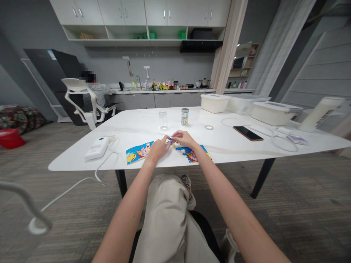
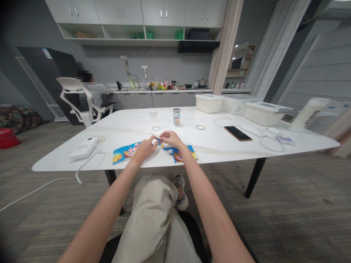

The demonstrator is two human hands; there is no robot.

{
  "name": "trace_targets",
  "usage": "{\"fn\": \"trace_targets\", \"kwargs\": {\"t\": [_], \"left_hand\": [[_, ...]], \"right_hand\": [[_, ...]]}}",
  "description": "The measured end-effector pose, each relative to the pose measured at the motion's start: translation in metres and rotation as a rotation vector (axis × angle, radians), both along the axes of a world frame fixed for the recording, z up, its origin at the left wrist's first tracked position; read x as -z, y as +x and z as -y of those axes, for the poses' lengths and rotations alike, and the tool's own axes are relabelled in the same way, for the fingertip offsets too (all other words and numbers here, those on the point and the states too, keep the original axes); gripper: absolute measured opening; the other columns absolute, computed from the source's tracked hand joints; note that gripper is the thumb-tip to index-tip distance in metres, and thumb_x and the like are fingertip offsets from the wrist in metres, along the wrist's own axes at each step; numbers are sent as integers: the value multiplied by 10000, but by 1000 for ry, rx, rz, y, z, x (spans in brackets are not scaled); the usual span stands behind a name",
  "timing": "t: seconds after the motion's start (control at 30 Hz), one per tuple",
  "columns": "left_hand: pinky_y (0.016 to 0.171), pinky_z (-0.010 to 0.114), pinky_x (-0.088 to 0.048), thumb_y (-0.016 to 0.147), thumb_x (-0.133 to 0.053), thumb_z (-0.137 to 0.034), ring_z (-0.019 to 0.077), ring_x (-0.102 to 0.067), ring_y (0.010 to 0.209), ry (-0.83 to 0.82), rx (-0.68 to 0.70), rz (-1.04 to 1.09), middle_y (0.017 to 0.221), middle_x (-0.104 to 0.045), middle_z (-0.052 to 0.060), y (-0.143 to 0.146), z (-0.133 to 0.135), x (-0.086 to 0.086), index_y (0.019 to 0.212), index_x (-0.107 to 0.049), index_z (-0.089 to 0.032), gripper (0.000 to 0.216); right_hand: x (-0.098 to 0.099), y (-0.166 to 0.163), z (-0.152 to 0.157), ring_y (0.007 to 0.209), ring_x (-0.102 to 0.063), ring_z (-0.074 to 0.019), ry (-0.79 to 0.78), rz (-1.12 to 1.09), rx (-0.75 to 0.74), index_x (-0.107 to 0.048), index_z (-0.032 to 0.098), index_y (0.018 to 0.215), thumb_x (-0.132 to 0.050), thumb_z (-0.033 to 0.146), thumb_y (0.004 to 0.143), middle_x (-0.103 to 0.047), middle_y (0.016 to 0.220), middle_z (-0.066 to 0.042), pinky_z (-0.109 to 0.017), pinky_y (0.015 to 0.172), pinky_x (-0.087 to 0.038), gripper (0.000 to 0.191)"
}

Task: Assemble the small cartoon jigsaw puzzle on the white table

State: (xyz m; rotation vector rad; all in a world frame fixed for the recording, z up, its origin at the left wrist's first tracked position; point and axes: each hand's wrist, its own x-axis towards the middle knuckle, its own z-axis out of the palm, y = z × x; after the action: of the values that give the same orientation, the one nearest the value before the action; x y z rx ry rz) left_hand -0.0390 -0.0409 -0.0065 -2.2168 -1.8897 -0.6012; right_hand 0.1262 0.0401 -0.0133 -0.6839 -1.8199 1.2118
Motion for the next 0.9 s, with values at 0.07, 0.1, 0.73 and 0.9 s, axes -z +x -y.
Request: {"fn": "trace_targets", "kwargs": {"t": [0.07,0.1,0.73,0.9], "left_hand": [[754,295,-464,994,-418,-376,250,-709,857,-1,2,1,796,-730,63,0,1,-1,1200,-567,-224,297],[751,295,-465,995,-414,-371,251,-709,855,-2,2,4,802,-731,65,1,1,-2,1198,-569,-222,295],[765,302,-485,936,-449,-286,244,-707,851,-13,-3,-7,831,-740,66,1,2,-2,1147,-638,-220,292],[841,311,-493,866,-495,-278,237,-696,883,-54,70,-28,828,-742,46,0,4,-2,1115,-688,-235,317]], "right_hand": [[0,0,-1,687,-708,-165,-16,0,-12,-642,155,823,-763,295,701,-739,712,-43,-244,624,-521,221],[1,0,-2,688,-708,-164,-21,-1,-16,-642,155,827,-758,286,702,-739,716,-42,-242,622,-520,215],[3,-1,-2,681,-678,-134,17,31,17,-654,150,841,-706,188,712,-715,733,-22,-225,624,-510,143],[0,-1,-1,638,-660,-119,45,53,79,-647,151,832,-621,141,745,-697,697,-13,-206,587,-484,91]]}}
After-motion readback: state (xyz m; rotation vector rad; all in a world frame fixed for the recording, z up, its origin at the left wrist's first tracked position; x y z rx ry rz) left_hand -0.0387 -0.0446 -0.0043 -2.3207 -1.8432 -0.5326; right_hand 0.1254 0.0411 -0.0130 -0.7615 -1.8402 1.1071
